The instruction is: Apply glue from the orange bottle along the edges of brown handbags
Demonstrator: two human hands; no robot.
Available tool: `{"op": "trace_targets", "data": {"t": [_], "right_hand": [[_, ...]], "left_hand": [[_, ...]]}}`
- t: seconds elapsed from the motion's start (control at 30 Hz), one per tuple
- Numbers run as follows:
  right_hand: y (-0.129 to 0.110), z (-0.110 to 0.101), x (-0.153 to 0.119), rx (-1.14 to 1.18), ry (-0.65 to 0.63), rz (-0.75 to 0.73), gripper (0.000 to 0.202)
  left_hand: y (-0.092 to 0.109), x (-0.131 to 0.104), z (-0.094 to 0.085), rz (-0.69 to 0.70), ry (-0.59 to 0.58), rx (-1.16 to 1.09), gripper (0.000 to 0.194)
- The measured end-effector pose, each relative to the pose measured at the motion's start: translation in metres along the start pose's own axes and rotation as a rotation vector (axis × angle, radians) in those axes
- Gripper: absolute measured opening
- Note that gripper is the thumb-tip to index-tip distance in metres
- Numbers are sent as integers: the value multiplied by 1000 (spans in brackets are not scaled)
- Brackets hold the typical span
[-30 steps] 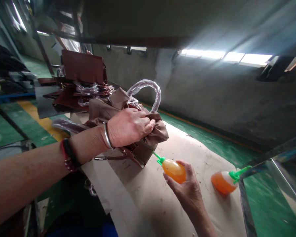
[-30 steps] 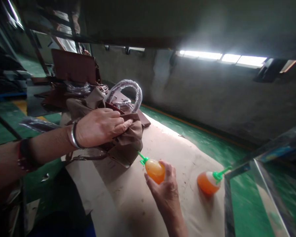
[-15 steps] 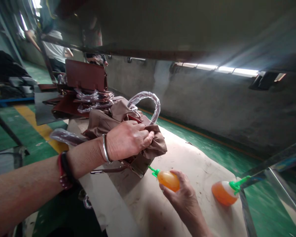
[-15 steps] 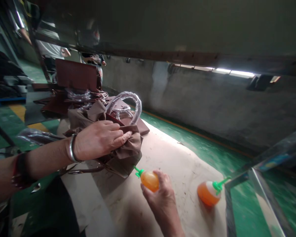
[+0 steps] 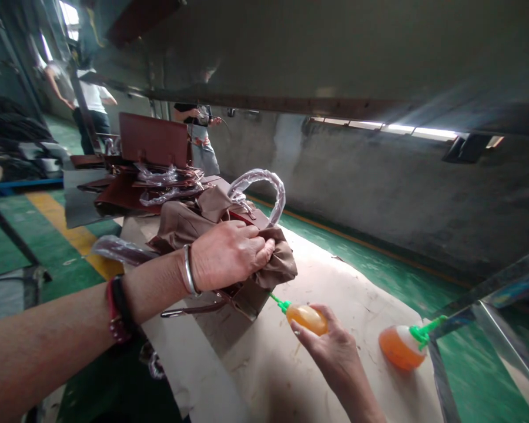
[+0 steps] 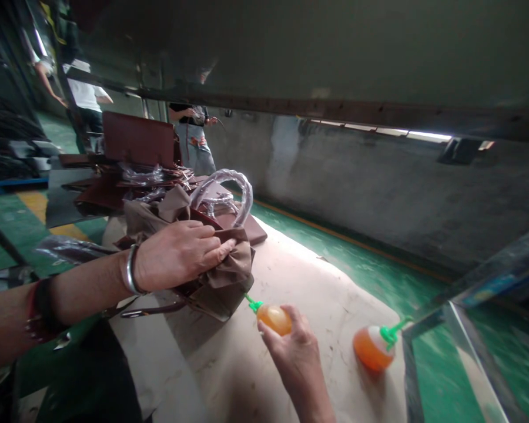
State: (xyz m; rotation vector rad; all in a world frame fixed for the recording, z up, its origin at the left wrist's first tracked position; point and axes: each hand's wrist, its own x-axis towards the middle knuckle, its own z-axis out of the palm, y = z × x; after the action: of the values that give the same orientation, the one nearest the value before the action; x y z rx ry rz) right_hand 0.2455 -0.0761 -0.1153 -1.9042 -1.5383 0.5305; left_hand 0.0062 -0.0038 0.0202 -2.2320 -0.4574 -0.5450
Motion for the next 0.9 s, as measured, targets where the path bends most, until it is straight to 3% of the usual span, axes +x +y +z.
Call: {"op": "trace_targets", "data": {"t": [0.1,0.27,0.43,0.57,0.67,0.77,0.9], "right_hand": [[-1,-2,1,2,4,15,41],[0,-2,0,41,-101,-14,34],[-4,-4,1,11,-46,8,39],[-8,-3,-1,36,-137,-16,30],[-9,-3,-3,39,-165,-14,29],[-10,-4,-1,19,-106,0,36],[-11,-5,-2,25,-122,1,34]], "left_hand": [[0,0,0,6,-2,1,28],[1,-3,0,-10,-36,-3,26],[3,-7,-3,-6,-61,-8,25],[5,-9,-5,25,-123,1,25],[7,-12,-3,-6,-62,-7,26],[8,-15,0,-29,-4,-18,29],[10,-16,-3,-19,-6,-19,28]]}}
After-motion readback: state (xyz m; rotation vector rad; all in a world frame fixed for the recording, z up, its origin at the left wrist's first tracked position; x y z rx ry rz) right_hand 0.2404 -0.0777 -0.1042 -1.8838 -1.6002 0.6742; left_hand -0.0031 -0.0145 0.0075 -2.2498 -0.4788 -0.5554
